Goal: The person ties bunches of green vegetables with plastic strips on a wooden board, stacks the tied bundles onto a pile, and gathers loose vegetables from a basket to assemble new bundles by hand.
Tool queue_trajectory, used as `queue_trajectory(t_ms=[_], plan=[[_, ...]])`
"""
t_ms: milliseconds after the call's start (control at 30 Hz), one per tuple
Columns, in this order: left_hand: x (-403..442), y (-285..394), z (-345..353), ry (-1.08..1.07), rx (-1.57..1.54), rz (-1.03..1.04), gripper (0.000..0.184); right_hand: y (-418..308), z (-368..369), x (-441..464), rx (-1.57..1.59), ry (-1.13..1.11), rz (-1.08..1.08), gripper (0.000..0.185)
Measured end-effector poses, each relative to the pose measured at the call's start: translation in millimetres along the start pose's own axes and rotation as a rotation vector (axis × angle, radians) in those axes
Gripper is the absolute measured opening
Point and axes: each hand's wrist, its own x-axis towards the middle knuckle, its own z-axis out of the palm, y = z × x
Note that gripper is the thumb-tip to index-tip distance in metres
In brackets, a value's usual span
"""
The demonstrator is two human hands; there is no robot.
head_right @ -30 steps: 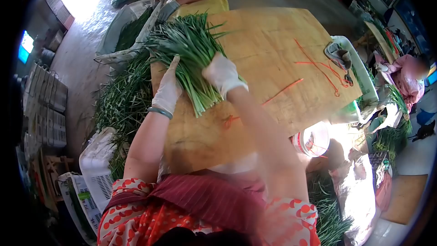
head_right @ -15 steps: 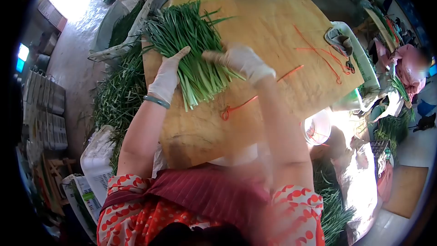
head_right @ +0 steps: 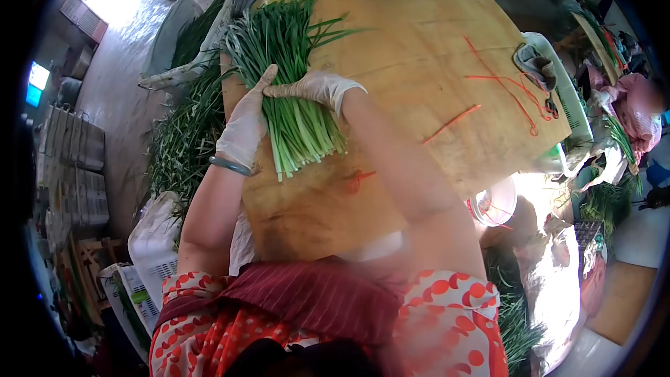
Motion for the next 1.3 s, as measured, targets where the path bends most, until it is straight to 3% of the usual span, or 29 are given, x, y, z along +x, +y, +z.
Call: queue_trajectory(t_ms=[100,167,233,267,300,367,433,533,700,800,833,867,967,1033,1067,1133,1233,1300], plan=[[-8.6,6.0,-4.9,-0.054,-0.006,-0.065,0.049,0.3,7.3,2.6,0.179,-0.111,0.08,0.064],[-26.6,10.9,2.6,-0.047,-0.016,-0.115,0.047,14.2,12.0,18.4,0.09,-0.02,-0.122,0.087],[-39.3,8.2,10.1,-0.015,-0.047,0.145,0.048,17.5,13.6,25.9,0.037,0.055,-0.082,0.077],[-45.8,10.6,15.4,-0.059,-0.016,0.3,0.052,12.8,15.2,20.7,-0.022,0.118,-0.214,0.08],[-55.4,16.1,24.6,-0.058,-0.019,0.3,0.052,5.1,18.2,12.6,-0.081,0.182,-0.345,0.084],[-71.7,27.4,40.5,-0.173,0.064,0.637,0.055,-6.3,21.8,2.7,-0.138,0.271,-0.341,0.094],[-72.6,36.8,48.1,-0.176,0.06,0.672,0.056,-11.5,20.2,2.8,-0.067,0.315,-0.664,0.109],[-75.0,53.7,62.5,-0.283,0.159,0.89,0.059,-29.4,15.4,-0.9,0.043,0.266,-0.752,0.114],[-80.4,63.3,70.8,-0.323,0.278,0.865,0.056,-52.0,7.3,-15.9,0.048,0.284,-0.766,0.118],[-63.4,49.2,50.8,-0.404,0.258,0.681,0.058,-22.3,-2.6,0.7,-0.092,0.337,-0.795,0.12],[-57.7,40.2,45.7,-0.41,0.261,0.684,0.058,-8.5,-5.0,8.4,-0.201,0.365,-0.797,0.121],[-54.7,31.4,40.6,-0.383,0.305,0.757,0.058,8.8,-4.7,18.5,-0.034,0.303,-0.725,0.122],[-49.1,27.1,38.7,-0.307,0.406,0.826,0.058,-10.3,0.4,2.7,-0.067,0.298,-0.643,0.122],[-59.9,34.1,55.5,-0.233,0.185,0.675,0.058,-15.2,0.3,13.7,0.044,0.257,-0.673,0.117],[-51.6,37.4,56.1,-0.265,0.165,0.784,0.057,-18.3,-4.3,16.3,-0.036,0.28,-0.713,0.115],[-59.4,54.4,66.4,-0.272,0.127,0.757,0.055,-40.3,-6.3,3.4,-0.14,0.308,-0.793,0.102],[-73.2,75.9,92.3,-0.321,0.084,0.752,0.052,-97.8,-14.8,-30.5,-0.401,0.268,-0.608,0.093],[-73.1,83.3,104.5,-0.288,-0.09,0.479,0.05,-114.2,-30.7,-26.8,-0.327,0.043,-0.563,0.073]])
